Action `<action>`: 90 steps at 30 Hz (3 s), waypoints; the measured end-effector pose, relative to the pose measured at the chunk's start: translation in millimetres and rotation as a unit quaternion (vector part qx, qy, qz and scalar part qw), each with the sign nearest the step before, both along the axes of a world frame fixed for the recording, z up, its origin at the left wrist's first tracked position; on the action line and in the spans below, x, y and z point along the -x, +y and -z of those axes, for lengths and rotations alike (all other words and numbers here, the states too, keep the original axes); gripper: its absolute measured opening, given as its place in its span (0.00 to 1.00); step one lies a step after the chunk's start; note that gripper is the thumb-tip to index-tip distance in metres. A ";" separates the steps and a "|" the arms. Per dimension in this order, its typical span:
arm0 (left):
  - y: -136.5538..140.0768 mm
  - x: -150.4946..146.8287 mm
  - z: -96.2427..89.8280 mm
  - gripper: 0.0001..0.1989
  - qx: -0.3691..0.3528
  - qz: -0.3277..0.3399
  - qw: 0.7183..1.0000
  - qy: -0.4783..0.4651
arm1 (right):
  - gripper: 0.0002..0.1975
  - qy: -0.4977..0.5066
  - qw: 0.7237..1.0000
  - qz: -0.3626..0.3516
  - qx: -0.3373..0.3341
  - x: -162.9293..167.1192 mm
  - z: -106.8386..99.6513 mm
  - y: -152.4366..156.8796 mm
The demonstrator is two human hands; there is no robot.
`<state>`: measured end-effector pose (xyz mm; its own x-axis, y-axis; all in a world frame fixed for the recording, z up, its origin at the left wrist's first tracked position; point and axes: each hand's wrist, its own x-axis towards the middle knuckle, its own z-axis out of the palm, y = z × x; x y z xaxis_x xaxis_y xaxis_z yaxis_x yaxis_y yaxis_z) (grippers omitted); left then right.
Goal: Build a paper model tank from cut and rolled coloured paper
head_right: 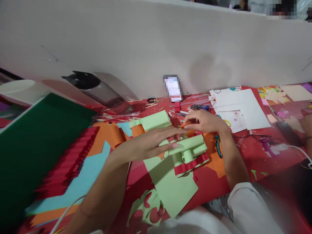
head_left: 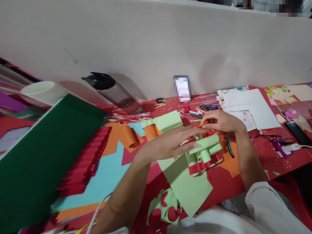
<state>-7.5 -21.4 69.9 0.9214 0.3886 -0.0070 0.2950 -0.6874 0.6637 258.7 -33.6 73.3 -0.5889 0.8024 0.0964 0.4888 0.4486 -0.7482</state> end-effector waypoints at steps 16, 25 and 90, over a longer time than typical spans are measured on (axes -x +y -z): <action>14.2 -11.6 13.2 0.34 0.336 -0.188 0.896 -0.219 | 0.14 0.139 0.947 0.090 -0.277 24.0 6.9 -4.9; 23.8 -27.3 26.5 0.23 0.310 -0.304 0.827 -0.358 | 0.15 0.130 0.981 0.069 -0.123 28.5 14.1 1.4; 185.9 74.1 5.2 0.15 -0.097 -0.464 0.818 -0.324 | 0.15 0.280 0.912 0.277 0.113 -31.2 52.1 30.2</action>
<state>-81.6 164.5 64.7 0.0137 0.8591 0.5117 0.3793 -0.4780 0.7922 289.9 -3.3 21.3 0.0036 0.9986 0.0519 0.1063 0.0512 -0.9930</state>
